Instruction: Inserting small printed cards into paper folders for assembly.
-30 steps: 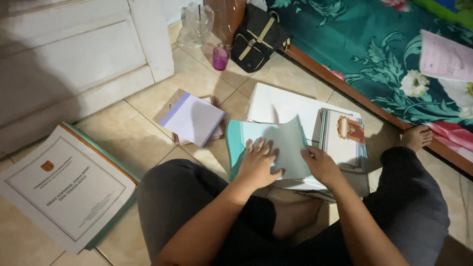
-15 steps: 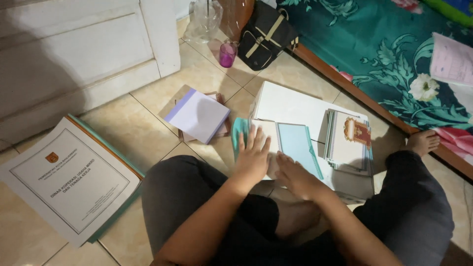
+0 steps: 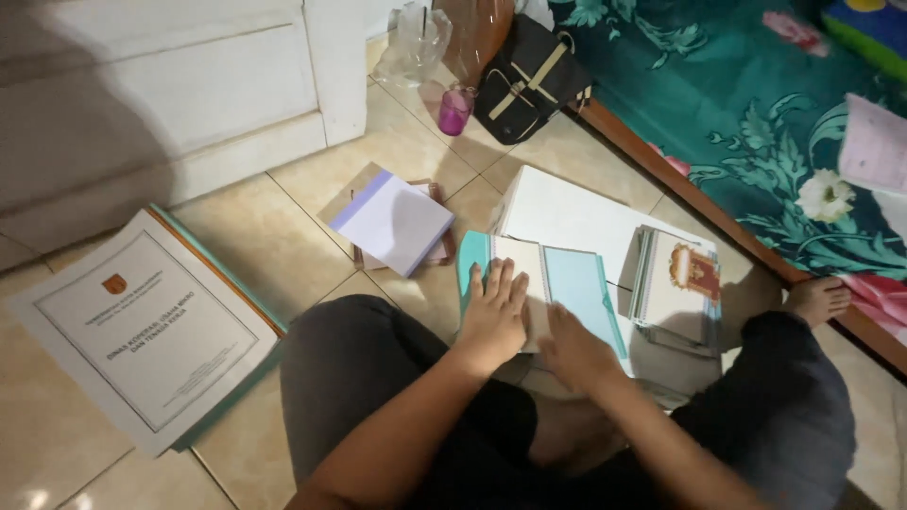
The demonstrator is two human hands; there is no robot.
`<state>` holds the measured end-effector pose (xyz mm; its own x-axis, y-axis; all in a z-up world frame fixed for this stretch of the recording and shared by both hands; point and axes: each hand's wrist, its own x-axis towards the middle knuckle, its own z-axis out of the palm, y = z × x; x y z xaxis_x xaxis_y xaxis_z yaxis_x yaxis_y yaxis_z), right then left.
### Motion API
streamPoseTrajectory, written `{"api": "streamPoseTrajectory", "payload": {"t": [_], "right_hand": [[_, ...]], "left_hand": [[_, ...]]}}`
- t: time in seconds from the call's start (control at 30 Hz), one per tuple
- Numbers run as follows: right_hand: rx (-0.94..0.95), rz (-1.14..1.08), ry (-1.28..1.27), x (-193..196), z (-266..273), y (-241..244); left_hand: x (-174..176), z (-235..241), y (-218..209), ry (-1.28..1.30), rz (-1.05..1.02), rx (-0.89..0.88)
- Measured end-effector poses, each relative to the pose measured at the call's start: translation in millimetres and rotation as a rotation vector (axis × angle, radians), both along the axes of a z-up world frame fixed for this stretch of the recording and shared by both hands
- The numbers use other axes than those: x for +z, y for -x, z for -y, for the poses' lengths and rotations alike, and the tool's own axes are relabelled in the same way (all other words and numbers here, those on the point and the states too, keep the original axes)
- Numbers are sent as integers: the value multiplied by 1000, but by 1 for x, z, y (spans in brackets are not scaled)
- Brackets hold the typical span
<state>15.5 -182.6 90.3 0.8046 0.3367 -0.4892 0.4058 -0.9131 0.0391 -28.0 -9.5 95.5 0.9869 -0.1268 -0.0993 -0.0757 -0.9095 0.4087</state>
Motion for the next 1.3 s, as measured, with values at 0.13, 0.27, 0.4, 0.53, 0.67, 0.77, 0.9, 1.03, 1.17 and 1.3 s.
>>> {"api": "streamPoseTrajectory", "payload": {"t": [0.13, 0.27, 0.4, 0.53, 0.67, 0.77, 0.9, 1.03, 1.17, 1.3], "right_hand": [[-255, -138, -280, 9, -4, -7], [-509, -201, -731, 18, -7, -13], [-724, -305, -938, 29, -1, -14], [-591, -84, -811, 21, 34, -39], [-540, -24, -783, 75, 38, -23], [-768, -256, -873, 76, 13, 7], [-518, -359, -696, 32, 6, 23], [-234, -420, -533, 88, -43, 45], [33, -424, -486, 102, -45, 46], [111, -316, -384, 70, -39, 29]], "left_hand": [[-2, 0, 4, -103, -7, -19], [6, -3, 3, -55, -6, -16], [-25, 1, -1, 35, 385, 10], [-30, -2, -11, 48, 321, 8], [-66, 0, -23, -16, 532, -107], [-41, -6, -16, 52, 378, -201], [-36, -21, -21, -7, 279, -271], [-25, -66, -23, -71, 362, 7], [34, -92, -15, 9, 577, 205], [16, -44, -9, 48, 428, 12]]}}
